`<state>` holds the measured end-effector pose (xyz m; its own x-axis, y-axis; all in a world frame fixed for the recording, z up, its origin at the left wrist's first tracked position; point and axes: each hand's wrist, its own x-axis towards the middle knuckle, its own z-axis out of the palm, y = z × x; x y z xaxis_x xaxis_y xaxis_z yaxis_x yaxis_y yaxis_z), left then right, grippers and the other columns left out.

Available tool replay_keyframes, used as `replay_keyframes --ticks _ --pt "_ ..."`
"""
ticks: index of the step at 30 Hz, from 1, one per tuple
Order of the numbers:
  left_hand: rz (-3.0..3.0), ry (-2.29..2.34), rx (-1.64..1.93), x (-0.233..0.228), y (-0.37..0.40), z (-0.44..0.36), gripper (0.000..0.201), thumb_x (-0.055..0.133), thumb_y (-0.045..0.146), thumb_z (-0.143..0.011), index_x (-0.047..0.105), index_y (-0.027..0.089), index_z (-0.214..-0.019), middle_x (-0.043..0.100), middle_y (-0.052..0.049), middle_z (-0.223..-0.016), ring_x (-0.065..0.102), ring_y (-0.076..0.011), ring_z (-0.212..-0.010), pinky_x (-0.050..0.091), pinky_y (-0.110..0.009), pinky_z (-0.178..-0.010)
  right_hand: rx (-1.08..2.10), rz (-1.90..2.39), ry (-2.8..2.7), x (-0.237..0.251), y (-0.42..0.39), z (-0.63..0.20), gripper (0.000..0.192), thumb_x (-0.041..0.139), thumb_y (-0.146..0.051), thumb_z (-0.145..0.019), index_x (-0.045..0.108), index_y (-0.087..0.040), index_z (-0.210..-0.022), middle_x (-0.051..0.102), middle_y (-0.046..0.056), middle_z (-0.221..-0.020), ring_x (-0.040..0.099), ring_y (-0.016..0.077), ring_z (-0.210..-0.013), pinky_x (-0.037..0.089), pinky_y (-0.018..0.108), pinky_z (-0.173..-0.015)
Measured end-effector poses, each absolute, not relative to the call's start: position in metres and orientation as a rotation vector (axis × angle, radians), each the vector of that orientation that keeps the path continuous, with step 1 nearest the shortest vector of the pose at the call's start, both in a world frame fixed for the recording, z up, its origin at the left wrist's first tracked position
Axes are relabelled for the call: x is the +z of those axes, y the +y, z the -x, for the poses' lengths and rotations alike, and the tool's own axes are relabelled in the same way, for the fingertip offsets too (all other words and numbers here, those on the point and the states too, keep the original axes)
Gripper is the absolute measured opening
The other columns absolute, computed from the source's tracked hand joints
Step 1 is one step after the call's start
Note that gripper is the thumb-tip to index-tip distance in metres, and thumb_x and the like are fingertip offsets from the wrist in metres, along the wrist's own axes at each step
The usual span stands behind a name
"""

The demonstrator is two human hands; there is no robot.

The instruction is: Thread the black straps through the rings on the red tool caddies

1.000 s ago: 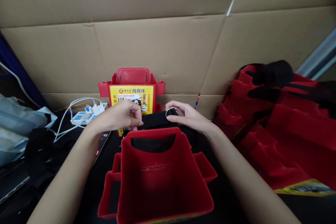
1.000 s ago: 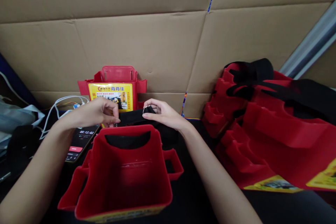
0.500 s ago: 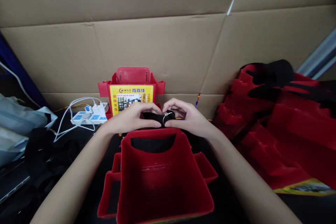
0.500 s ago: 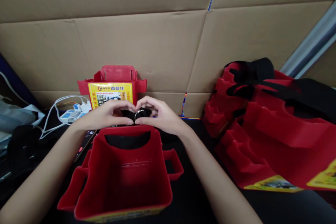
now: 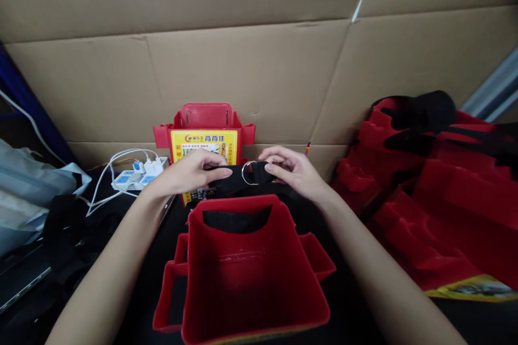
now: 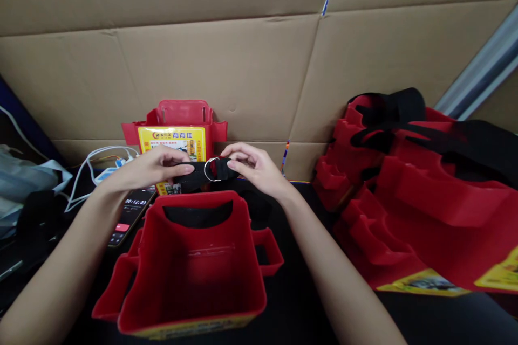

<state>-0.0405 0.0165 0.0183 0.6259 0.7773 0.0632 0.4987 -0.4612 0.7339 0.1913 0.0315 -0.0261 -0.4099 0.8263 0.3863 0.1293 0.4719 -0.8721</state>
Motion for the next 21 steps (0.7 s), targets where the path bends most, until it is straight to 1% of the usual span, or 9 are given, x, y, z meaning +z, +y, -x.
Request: replay_keyframes --ticks 3,6,8,11,14,16,19,21 --pt "-2.159 1.058 0.558 0.019 0.018 0.044 0.026 0.05 0.035 -0.084 0.051 0.014 -0.068 0.043 0.003 -0.062 0.039 -0.007 -0.056 0.035 -0.019 -0.051 0.947 0.836 -1.809 -0.029 0.034 -0.189 0.019 0.058 -0.033 -0.078 0.058 -0.017 -0.089 0.057 0.002 -0.078 0.05 0.0095 -0.065 0.039 0.02 -0.055" --pt "-2.132 1.053 0.664 0.019 0.017 0.044 0.027 0.055 0.036 -0.08 0.048 0.014 -0.065 0.045 0.003 -0.061 0.041 -0.0067 -0.056 0.035 -0.018 -0.051 0.954 0.845 -1.787 -0.03 0.035 -0.189 0.021 0.056 -0.035 -0.08 0.057 -0.018 -0.094 0.057 0.001 -0.076 0.049 0.0087 -0.061 0.037 0.019 -0.051" --pt "-2.034 1.029 0.708 0.019 0.017 0.043 0.027 0.058 0.037 -0.078 0.048 0.015 -0.068 0.046 0.003 -0.062 0.044 -0.0068 -0.056 0.037 -0.017 -0.049 0.968 0.833 -1.764 -0.03 0.035 -0.189 0.023 0.055 -0.036 -0.081 0.056 -0.019 -0.096 0.057 0.001 -0.077 0.049 0.0086 -0.061 0.036 0.018 -0.049" --pt "-1.939 0.952 0.663 0.018 0.016 0.042 0.024 0.055 0.039 -0.079 0.051 0.015 -0.074 0.051 0.002 -0.066 0.05 -0.0079 -0.058 0.044 -0.018 -0.051 0.963 0.806 -1.725 -0.029 0.032 -0.186 0.024 0.057 -0.036 -0.08 0.055 -0.019 -0.096 0.057 0.001 -0.08 0.049 0.009 -0.063 0.037 0.018 -0.05" --pt "-1.983 0.832 0.538 0.018 0.016 0.041 0.024 0.052 0.036 -0.082 0.057 0.014 -0.072 0.054 0.0 -0.068 0.053 -0.009 -0.062 0.047 -0.019 -0.058 0.952 0.796 -1.684 -0.026 0.027 -0.181 0.023 0.058 -0.035 -0.078 0.056 -0.019 -0.094 0.057 0.001 -0.08 0.048 0.0088 -0.063 0.038 0.019 -0.051" --pt "-2.04 0.828 0.523 0.018 0.017 0.041 0.025 0.052 0.035 -0.082 0.057 0.014 -0.068 0.053 0.001 -0.064 0.051 -0.0084 -0.061 0.044 -0.018 -0.056 0.935 0.781 -1.652 -0.023 0.025 -0.181 0.021 0.058 -0.034 -0.079 0.056 -0.019 -0.094 0.057 0.001 -0.081 0.048 0.0087 -0.063 0.038 0.019 -0.05" --pt "-2.129 0.931 0.585 0.02 0.017 0.043 0.025 0.056 0.034 -0.08 0.054 0.014 -0.064 0.048 0.003 -0.06 0.044 -0.0065 -0.055 0.037 -0.017 -0.051 0.868 0.779 -1.649 -0.02 0.026 -0.186 0.019 0.059 -0.032 -0.079 0.056 -0.019 -0.092 0.058 0.001 -0.081 0.05 0.0084 -0.063 0.038 0.018 -0.051" --pt "-2.14 1.011 0.658 0.022 0.016 0.044 0.025 0.058 0.032 -0.077 0.052 0.014 -0.061 0.045 0.004 -0.059 0.04 -0.0057 -0.054 0.033 -0.017 -0.049 0.844 0.786 -1.69 -0.02 0.028 -0.189 0.019 0.058 -0.032 -0.08 0.056 -0.019 -0.094 0.059 0.002 -0.085 0.053 0.0095 -0.068 0.04 0.019 -0.053"
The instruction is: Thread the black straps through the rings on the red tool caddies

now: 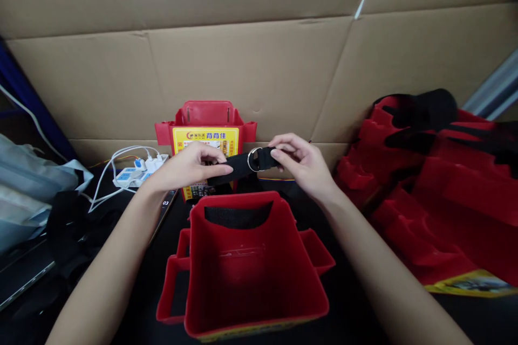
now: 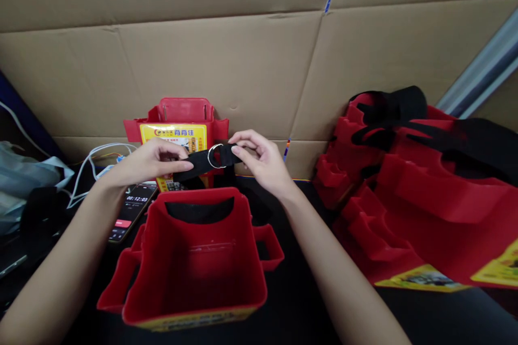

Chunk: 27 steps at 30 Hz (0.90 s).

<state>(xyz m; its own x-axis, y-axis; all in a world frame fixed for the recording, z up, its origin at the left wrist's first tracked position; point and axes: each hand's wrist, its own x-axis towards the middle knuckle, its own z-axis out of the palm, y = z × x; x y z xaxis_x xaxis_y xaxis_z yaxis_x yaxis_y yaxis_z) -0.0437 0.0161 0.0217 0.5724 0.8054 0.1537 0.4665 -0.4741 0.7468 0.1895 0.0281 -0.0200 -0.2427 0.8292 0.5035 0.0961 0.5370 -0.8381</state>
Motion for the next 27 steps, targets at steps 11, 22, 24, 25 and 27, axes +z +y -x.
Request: replay_keyframes --ticks 11,22,24,25,27 --pt "-1.935 0.795 1.533 0.034 -0.002 0.042 0.012 0.059 0.027 -0.08 0.052 0.018 -0.081 0.054 0.001 -0.073 0.052 -0.0078 -0.065 0.042 -0.018 -0.06 0.363 0.814 -1.697 0.0 -0.004 -0.179 0.022 0.057 -0.018 -0.081 0.063 -0.022 -0.101 0.063 0.004 -0.098 0.06 0.0163 -0.086 0.049 0.03 -0.078" --pt "-2.834 0.51 0.093 0.048 -0.076 0.037 0.02 0.045 0.012 -0.088 0.062 0.018 -0.078 0.067 -0.002 -0.086 0.058 -0.0145 -0.085 0.045 -0.028 -0.083 1.004 0.723 -2.803 0.025 -0.079 -0.192 0.034 0.054 -0.009 -0.08 0.063 -0.021 -0.11 0.064 0.002 -0.11 0.059 0.0138 -0.101 0.045 0.023 -0.088" --pt "-2.856 0.468 0.054 0.04 -0.086 0.038 0.019 0.047 0.012 -0.087 0.062 0.018 -0.078 0.067 -0.001 -0.097 0.057 -0.0161 -0.096 0.043 -0.03 -0.09 1.006 0.778 -2.711 0.021 -0.085 -0.196 0.029 0.05 -0.012 -0.084 0.064 -0.023 -0.106 0.066 0.0 -0.104 0.061 0.0118 -0.095 0.046 0.021 -0.085" --pt "-2.841 0.45 0.111 0.038 -0.089 0.042 0.016 0.049 0.013 -0.086 0.062 0.019 -0.081 0.066 -0.001 -0.102 0.055 -0.0166 -0.102 0.042 -0.03 -0.093 0.988 0.796 -2.626 0.021 -0.087 -0.199 0.025 0.049 -0.015 -0.085 0.065 -0.023 -0.102 0.067 0.0 -0.098 0.062 0.0107 -0.089 0.047 0.02 -0.082" --pt "-2.771 0.573 0.379 0.039 -0.093 0.055 0.012 0.053 0.016 -0.084 0.062 0.022 -0.088 0.066 0.0 -0.103 0.055 -0.0162 -0.103 0.042 -0.028 -0.092 0.889 0.893 -2.398 0.023 -0.085 -0.206 0.017 0.05 -0.021 -0.086 0.066 -0.021 -0.092 0.067 0.0 -0.09 0.062 0.0099 -0.08 0.047 0.019 -0.074"
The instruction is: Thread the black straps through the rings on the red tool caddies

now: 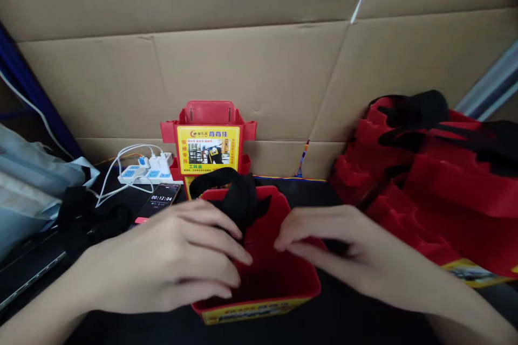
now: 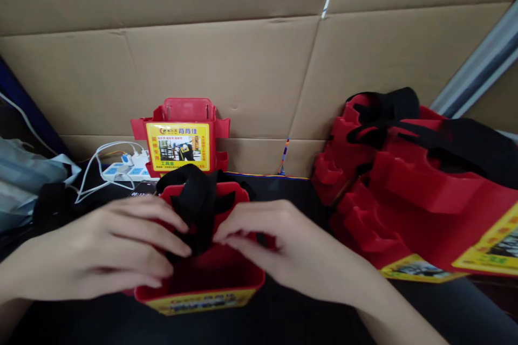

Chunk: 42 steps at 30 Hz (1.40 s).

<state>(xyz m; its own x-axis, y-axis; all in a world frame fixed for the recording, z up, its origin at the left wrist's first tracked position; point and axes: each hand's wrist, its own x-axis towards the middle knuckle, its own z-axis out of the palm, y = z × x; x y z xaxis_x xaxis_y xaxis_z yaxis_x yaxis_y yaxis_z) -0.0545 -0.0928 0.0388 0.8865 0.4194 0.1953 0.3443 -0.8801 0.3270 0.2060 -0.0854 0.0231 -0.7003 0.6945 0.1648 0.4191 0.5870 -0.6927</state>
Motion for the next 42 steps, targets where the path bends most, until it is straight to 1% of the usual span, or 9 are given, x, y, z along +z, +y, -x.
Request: replay_keyframes --ticks 5,9,12,14,19,25,30,35,42 --pt "-2.193 1.423 0.91 0.041 -0.069 0.068 0.022 0.05 0.041 -0.084 0.056 0.019 -0.089 0.067 -0.003 -0.083 0.06 -0.0164 -0.075 0.045 -0.026 -0.063 0.714 1.294 -2.075 0.024 -0.048 -0.205 0.025 0.049 -0.04 -0.085 0.061 -0.019 -0.087 0.065 0.002 -0.084 0.058 0.0139 -0.075 0.044 0.024 -0.068" --pt "-1.854 1.392 0.809 0.021 -0.039 0.04 0.038 0.052 0.054 -0.078 0.046 0.019 -0.09 0.064 -0.002 -0.07 0.056 -0.0142 -0.058 0.039 -0.023 -0.05 0.986 1.329 -2.213 0.015 -0.006 -0.179 0.039 0.047 -0.052 -0.081 0.059 -0.015 -0.076 0.057 0.001 -0.069 0.049 0.0114 -0.061 0.038 0.024 -0.057" --pt "-1.687 1.34 0.903 0.008 -0.026 0.02 0.039 0.065 0.046 -0.07 0.04 0.02 -0.086 0.054 0.005 -0.054 0.049 -0.0104 -0.047 0.031 -0.018 -0.043 1.148 1.273 -2.306 0.015 0.011 -0.166 0.045 0.052 -0.056 -0.076 0.052 -0.015 -0.059 0.04 -0.004 -0.054 0.034 0.0072 -0.05 0.028 0.022 -0.048" --pt "-1.561 1.245 1.022 0.007 -0.023 0.017 0.039 0.071 0.033 -0.066 0.04 0.02 -0.086 0.052 0.007 -0.053 0.052 -0.01 -0.048 0.035 -0.017 -0.045 1.112 1.217 -2.214 0.02 0.01 -0.165 0.043 0.056 -0.054 -0.074 0.052 -0.015 -0.058 0.039 -0.005 -0.054 0.034 0.0068 -0.05 0.027 0.021 -0.048" --pt "-1.468 0.98 1.304 0.021 -0.043 0.036 0.038 0.072 0.02 -0.066 0.045 0.02 -0.092 0.064 0.003 -0.07 0.061 -0.0108 -0.064 0.048 -0.022 -0.065 0.78 0.763 -2.076 0.033 -0.027 -0.183 0.022 0.061 -0.035 -0.078 0.063 -0.016 -0.067 0.059 0.001 -0.078 0.054 0.0118 -0.074 0.041 0.024 -0.068" --pt "-2.035 1.107 0.773 0.027 -0.073 0.07 0.009 0.064 0.025 -0.076 0.062 0.02 -0.084 0.065 -0.001 -0.086 0.059 -0.014 -0.082 0.046 -0.023 -0.073 0.829 0.557 -2.763 0.014 -0.066 -0.198 0.022 0.051 -0.025 -0.087 0.067 -0.015 -0.075 0.063 0.004 -0.079 0.057 0.0115 -0.077 0.043 0.023 -0.07" --pt "-1.508 1.431 1.254 -0.005 -0.063 0.094 0.014 0.064 0.029 -0.074 0.06 0.02 -0.084 0.062 0.0 -0.083 0.057 -0.0136 -0.079 0.047 -0.022 -0.066 0.706 0.616 -2.866 -0.002 -0.074 -0.19 0.019 0.048 -0.024 -0.089 0.063 -0.015 -0.081 0.065 0.003 -0.084 0.058 0.0123 -0.085 0.042 0.023 -0.074" --pt "-0.843 0.963 0.91 -0.045 -0.059 0.084 0.014 0.066 0.023 -0.073 0.062 0.014 -0.082 0.066 -0.006 -0.084 0.062 -0.017 -0.08 0.051 -0.028 -0.073 0.602 0.542 -2.863 -0.008 -0.081 -0.181 0.024 0.047 -0.025 -0.089 0.059 -0.015 -0.071 0.064 0.0 -0.071 0.058 0.0109 -0.072 0.039 0.022 -0.065" --pt "-0.734 0.89 1.064 -0.061 -0.042 0.073 0.007 0.063 0.019 -0.076 0.06 0.015 -0.079 0.066 -0.002 -0.076 0.062 -0.0094 -0.065 0.052 -0.021 -0.068 0.525 0.442 -2.882 -0.013 -0.079 -0.185 0.031 0.042 -0.028 -0.091 0.058 -0.016 -0.067 0.061 -0.001 -0.061 0.053 0.0079 -0.057 0.034 0.021 -0.056"
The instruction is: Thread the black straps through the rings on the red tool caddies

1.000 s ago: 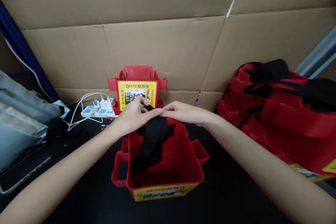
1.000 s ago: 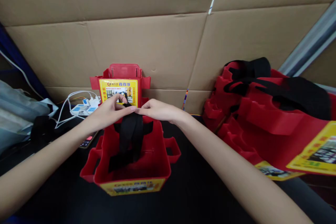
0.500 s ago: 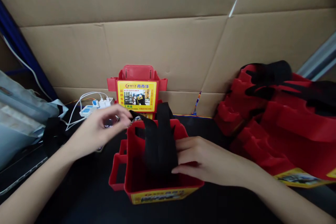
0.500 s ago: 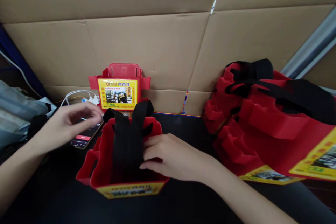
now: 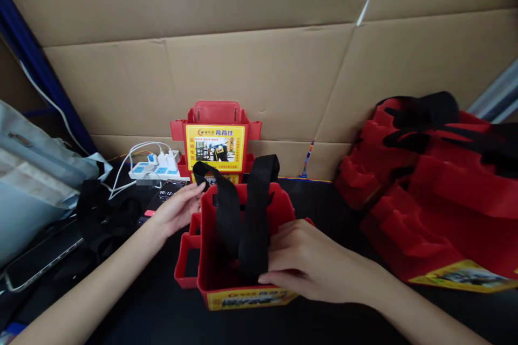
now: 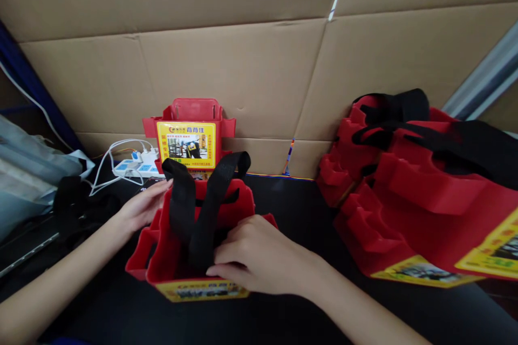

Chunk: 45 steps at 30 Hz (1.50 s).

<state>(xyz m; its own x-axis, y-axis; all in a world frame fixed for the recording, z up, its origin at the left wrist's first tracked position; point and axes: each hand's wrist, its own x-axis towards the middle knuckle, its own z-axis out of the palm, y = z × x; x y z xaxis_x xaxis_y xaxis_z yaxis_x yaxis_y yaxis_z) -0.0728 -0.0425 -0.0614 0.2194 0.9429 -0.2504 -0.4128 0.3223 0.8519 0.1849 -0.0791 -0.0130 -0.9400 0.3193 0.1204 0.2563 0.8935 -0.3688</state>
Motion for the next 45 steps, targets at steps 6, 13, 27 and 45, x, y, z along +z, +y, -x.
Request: replay_keyframes --ticks 6,13,27,45 --pt "-0.826 0.906 1.145 -0.046 -0.025 0.078 0.005 0.058 0.018 -0.079 0.059 0.014 -0.083 0.066 -0.003 -0.082 0.062 -0.0091 -0.075 0.051 -0.019 -0.072 0.58 0.515 -2.913 -0.009 -0.08 -0.184 0.028 0.045 -0.029 -0.09 0.06 -0.016 -0.07 0.062 -0.001 -0.063 0.054 0.0092 -0.06 0.035 0.022 -0.057" --pt "-1.441 1.458 1.126 -0.001 -0.067 0.089 0.041 0.068 0.033 -0.072 0.052 0.016 -0.105 0.064 -0.007 -0.1 0.06 -0.0197 -0.093 0.049 -0.028 -0.075 0.555 1.019 -2.289 0.01 -0.084 -0.191 0.033 0.041 -0.039 -0.089 0.056 -0.017 -0.069 0.059 0.002 -0.067 0.054 0.0128 -0.065 0.041 0.026 -0.066" --pt "-1.869 1.144 1.081 0.017 -0.054 0.033 0.012 0.066 0.024 -0.072 0.062 0.017 -0.081 0.063 0.001 -0.071 0.057 -0.0116 -0.067 0.043 -0.022 -0.063 0.896 1.257 -2.031 0.009 -0.051 -0.162 0.029 0.056 -0.027 -0.078 0.048 -0.021 -0.105 0.065 -0.004 -0.068 0.05 0.0067 -0.039 0.041 0.02 -0.046" --pt "-2.666 1.145 0.016 0.018 -0.12 0.033 0.019 0.052 0.02 -0.082 0.064 0.024 -0.096 0.066 -0.005 -0.085 0.059 -0.0236 -0.088 0.039 -0.043 -0.089 0.682 0.958 -2.874 0.004 -0.082 -0.167 0.016 0.056 -0.032 -0.083 0.068 -0.023 -0.08 0.067 -0.002 -0.07 0.06 0.0108 -0.063 0.036 0.021 -0.054"
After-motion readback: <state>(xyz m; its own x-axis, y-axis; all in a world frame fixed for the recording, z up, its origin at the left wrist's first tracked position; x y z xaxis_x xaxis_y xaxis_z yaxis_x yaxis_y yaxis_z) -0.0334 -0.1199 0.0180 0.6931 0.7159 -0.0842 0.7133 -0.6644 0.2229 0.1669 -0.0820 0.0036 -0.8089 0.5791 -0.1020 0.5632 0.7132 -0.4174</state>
